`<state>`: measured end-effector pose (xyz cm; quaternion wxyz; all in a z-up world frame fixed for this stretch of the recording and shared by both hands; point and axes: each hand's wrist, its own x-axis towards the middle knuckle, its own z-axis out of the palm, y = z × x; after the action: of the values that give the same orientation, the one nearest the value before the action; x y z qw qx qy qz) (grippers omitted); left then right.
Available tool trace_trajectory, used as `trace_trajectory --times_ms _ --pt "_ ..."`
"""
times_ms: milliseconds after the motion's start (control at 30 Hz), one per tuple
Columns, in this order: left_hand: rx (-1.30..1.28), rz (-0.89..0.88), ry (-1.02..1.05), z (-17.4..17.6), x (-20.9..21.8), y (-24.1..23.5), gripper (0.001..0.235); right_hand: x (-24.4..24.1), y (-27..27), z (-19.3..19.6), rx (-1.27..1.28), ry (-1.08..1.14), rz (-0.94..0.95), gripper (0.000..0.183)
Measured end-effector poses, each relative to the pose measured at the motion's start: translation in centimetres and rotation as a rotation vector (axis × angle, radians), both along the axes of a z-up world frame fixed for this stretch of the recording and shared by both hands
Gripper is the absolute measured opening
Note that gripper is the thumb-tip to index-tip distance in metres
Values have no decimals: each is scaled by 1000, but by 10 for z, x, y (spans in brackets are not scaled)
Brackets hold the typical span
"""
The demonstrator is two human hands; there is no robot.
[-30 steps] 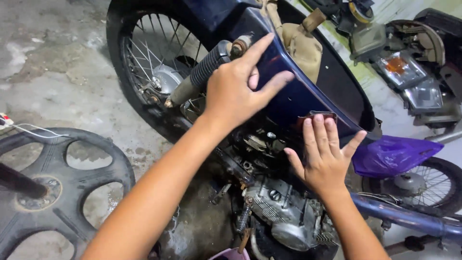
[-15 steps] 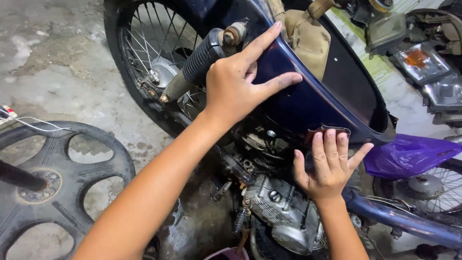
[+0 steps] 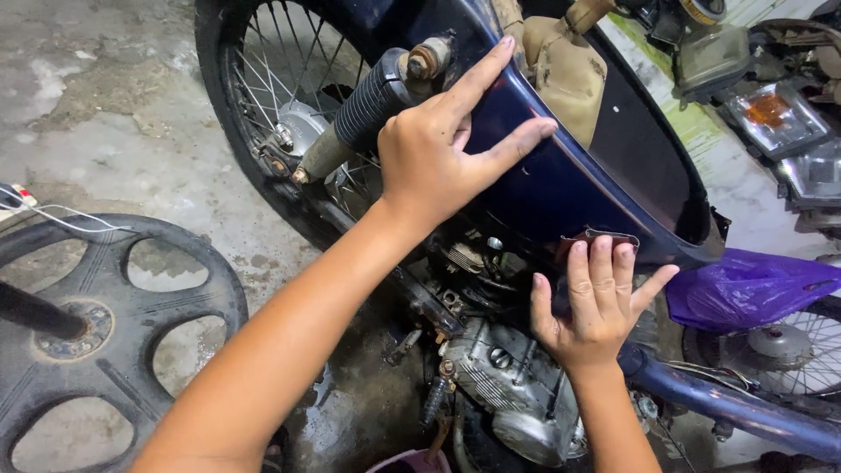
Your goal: Wet sanding the body panel of a motorcycle using a sanding block and water to smooth the surface.
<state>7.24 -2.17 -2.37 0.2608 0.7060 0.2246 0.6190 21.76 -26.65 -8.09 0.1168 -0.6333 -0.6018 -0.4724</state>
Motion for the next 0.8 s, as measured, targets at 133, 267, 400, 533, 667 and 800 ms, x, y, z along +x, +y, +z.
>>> trace_trajectory --times_ms 133,267,400,533,667,800 --pt "89 69 -29 -3 5 0 81 2 1 -2 9 -1 -4 53" --pt "195 124 -59 -10 7 1 98 -1 1 -1 13 13 -3 53" --pt "279 162 -15 -15 8 4 111 -1 3 -2 16 -1 3 54" --pt "254 110 7 -15 5 5 113 -2 3 -2 19 -3 -5 54" --pt "105 -43 -26 -8 0 3 88 -2 2 -1 13 5 -13 53" --pt "27 -121 -45 -3 -4 6 53 -6 3 5 12 -10 -26 53"
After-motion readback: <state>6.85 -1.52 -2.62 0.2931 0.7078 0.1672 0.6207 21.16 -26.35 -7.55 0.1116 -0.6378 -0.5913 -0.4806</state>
